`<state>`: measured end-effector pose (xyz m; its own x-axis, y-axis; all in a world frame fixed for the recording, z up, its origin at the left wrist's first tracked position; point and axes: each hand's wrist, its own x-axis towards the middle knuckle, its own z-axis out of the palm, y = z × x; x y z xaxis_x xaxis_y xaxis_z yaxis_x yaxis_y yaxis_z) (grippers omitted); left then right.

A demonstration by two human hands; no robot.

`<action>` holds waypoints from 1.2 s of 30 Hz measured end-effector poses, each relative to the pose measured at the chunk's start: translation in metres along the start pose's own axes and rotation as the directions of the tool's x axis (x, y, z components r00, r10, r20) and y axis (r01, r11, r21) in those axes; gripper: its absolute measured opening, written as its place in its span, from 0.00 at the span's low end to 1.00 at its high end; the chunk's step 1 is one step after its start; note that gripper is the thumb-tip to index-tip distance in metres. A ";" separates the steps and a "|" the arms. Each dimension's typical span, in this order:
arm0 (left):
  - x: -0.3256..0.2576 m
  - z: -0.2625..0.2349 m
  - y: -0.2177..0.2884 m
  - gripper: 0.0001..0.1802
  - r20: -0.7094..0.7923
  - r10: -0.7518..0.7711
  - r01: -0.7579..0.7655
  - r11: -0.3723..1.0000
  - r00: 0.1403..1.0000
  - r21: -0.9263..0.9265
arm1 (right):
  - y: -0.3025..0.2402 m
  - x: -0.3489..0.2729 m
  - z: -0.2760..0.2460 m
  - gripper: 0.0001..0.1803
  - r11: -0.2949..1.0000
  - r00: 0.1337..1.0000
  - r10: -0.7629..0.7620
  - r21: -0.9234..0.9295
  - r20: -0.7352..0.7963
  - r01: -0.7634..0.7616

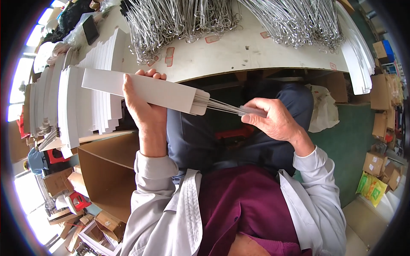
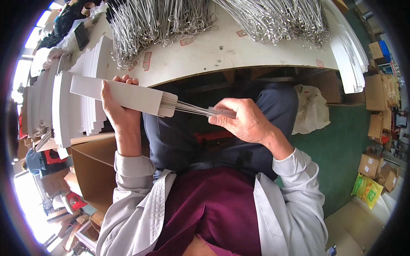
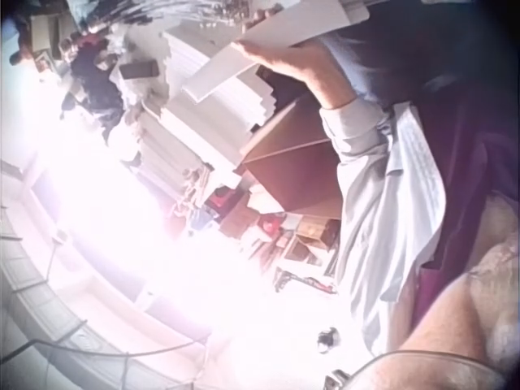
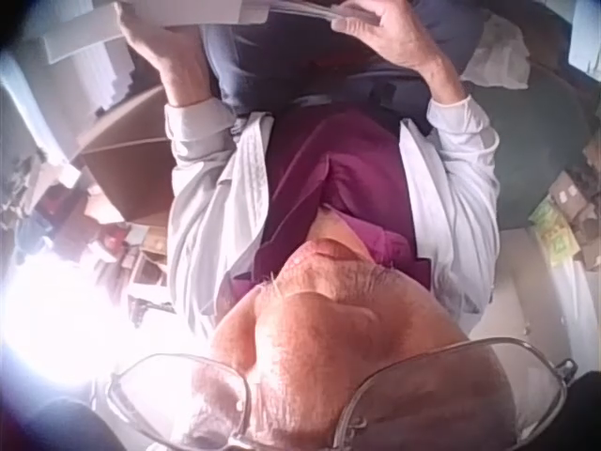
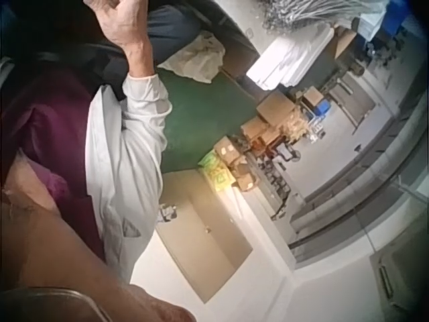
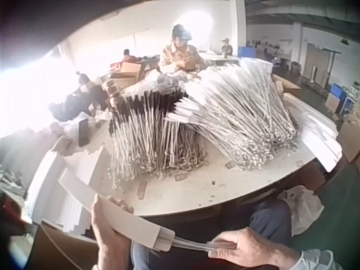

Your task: Placing wire brushes into a paper sleeve.

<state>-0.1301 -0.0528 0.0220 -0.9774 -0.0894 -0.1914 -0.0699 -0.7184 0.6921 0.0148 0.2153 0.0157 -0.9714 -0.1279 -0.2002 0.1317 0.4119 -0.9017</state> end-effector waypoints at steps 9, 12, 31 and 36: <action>-0.032 0.016 -0.040 0.26 0.059 -0.068 0.069 0.998 0.996 -0.006 | -0.017 0.036 0.041 0.23 0.959 0.986 -0.018 0.276 -0.163 0.063; -0.043 0.010 -0.035 0.27 0.088 -0.111 0.105 0.992 0.990 0.072 | -0.019 0.041 0.042 0.23 0.941 0.995 0.013 0.337 -0.103 0.022; -0.071 0.009 -0.002 0.38 0.625 -0.585 -0.839 -0.203 0.518 0.505 | -0.006 0.034 0.023 0.20 0.948 0.998 -0.054 0.311 -0.045 0.065; -0.071 -0.006 -0.012 0.36 0.644 -0.510 -0.802 -0.173 0.569 0.572 | 0.004 0.016 -0.003 0.19 0.931 0.997 0.071 0.362 -0.033 -0.054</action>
<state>-0.0589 -0.0422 0.0231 -0.6494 0.7603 -0.0139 0.6821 0.5904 0.4315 -0.0007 0.2176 0.0098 -0.9656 -0.0685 -0.2507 0.2465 0.0639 -0.9670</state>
